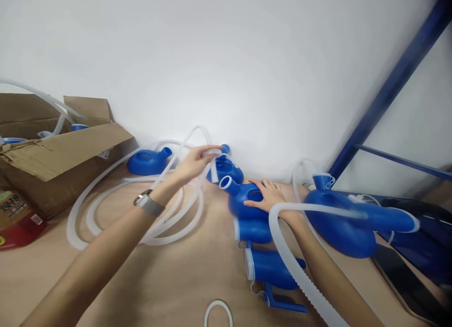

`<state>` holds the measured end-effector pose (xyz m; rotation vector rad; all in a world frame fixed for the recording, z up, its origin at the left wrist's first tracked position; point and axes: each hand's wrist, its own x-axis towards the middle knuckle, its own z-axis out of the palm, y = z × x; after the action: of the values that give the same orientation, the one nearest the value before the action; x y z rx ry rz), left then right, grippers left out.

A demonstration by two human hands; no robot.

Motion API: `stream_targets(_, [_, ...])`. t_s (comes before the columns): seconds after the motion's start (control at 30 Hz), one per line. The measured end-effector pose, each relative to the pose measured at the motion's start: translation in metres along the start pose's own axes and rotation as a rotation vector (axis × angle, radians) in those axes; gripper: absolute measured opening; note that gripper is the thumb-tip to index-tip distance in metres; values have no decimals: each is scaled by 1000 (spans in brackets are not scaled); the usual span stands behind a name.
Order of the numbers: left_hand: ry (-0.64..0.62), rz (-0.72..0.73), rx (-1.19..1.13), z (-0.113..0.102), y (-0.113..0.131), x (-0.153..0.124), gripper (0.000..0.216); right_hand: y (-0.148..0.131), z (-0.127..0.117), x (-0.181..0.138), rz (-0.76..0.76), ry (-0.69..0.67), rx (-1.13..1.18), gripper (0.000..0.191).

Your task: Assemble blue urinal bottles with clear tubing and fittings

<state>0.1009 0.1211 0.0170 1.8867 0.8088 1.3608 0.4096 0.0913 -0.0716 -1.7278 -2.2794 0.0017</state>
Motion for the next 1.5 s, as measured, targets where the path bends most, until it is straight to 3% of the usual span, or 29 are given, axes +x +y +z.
stream_targets(0.1, [30, 200, 207, 45, -23, -6, 34, -5, -4, -2, 8, -19, -2, 83])
stream_targets(0.17, [82, 258, 267, 60, -40, -10, 43, -6, -5, -3, 11, -23, 1, 81])
stream_targets(0.4, [361, 221, 209, 50, -69, -7, 48, -3, -1, -1, -2, -7, 35, 79])
stream_targets(0.63, [128, 175, 199, 79, -88, -42, 43, -1, -1, 0, -13, -10, 39, 77])
stream_targets(0.77, [120, 138, 150, 88, -95, -65, 43, -3, -3, -1, -7, -18, 48, 74])
stream_targets(1.3, [249, 474, 484, 103, -135, -81, 59, -3, -2, 0, -43, 48, 216, 77])
stream_targets(1.5, [212, 423, 522, 106, -132, -81, 51, -5, -6, -1, -3, 42, 221, 75])
